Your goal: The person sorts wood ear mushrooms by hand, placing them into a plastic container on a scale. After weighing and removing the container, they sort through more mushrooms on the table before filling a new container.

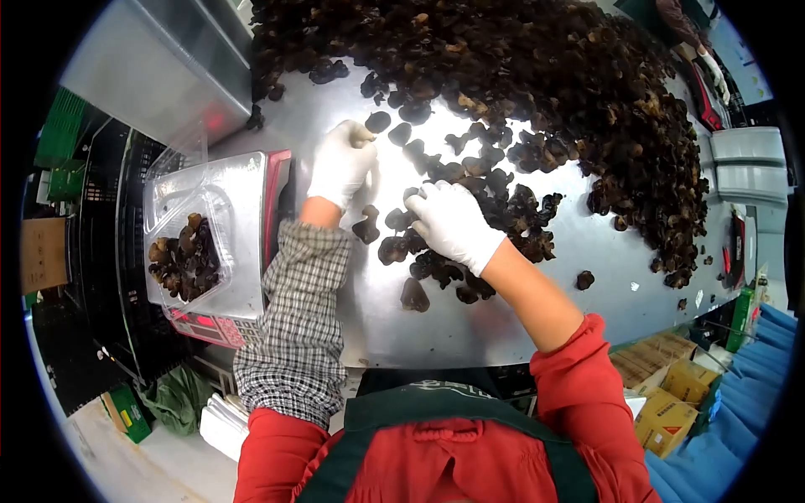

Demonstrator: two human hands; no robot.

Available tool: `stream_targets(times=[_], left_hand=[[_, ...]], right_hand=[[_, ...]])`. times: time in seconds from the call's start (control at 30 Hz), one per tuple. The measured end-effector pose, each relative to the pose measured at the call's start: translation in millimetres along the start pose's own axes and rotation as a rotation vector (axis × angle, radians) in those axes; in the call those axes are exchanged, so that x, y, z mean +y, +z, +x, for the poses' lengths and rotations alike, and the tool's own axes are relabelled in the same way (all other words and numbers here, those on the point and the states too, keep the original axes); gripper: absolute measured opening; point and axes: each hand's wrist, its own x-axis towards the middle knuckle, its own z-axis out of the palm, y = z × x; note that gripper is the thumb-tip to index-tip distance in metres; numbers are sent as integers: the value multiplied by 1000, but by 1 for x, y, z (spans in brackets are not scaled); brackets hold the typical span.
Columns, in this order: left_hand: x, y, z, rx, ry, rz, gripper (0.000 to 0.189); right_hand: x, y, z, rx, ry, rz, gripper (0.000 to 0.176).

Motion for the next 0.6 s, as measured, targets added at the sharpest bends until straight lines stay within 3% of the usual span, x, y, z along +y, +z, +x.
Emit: stream_targets(times=[0.07,0.13,0.2,0.27,0.33,0.4,0.43,0.47,0.5,0.53,0.57,0.6], left_hand=[[12,-16,-20,30,-35,-136,9],[2,-25,-41,71,57,-247,12],[1,-34,-67,110,49,-344,10],[-4,-41,-91,111,-53,-510,11],[2,-45,-114,57,-86,-659,9],[13,-42,-136,-56,-92,-710,10],[32,-35,-149,-109,-229,-748,10],[38,-18,-160,-193,-199,-755,11],[45,-1,-173,-368,-230,-801,12],[61,22,-186,-511,-117,-762,11],[70,46,-199,-619,122,-625,9],[88,67,-219,-881,10,-776,11]], right_hand=[[-6,5,5,-25,9,-39,20],[-7,7,11,-71,39,-66,20],[-2,17,11,-11,29,-61,12],[4,17,13,-18,49,-3,10],[7,-4,8,-24,186,337,14],[7,-30,-12,119,254,593,13],[3,-55,-28,111,297,670,12],[-2,-81,-49,105,340,745,12],[-6,-99,-77,141,360,781,13],[-9,-115,-109,178,381,816,15],[-10,-132,-146,146,404,786,15],[-10,-145,-187,114,429,758,15]])
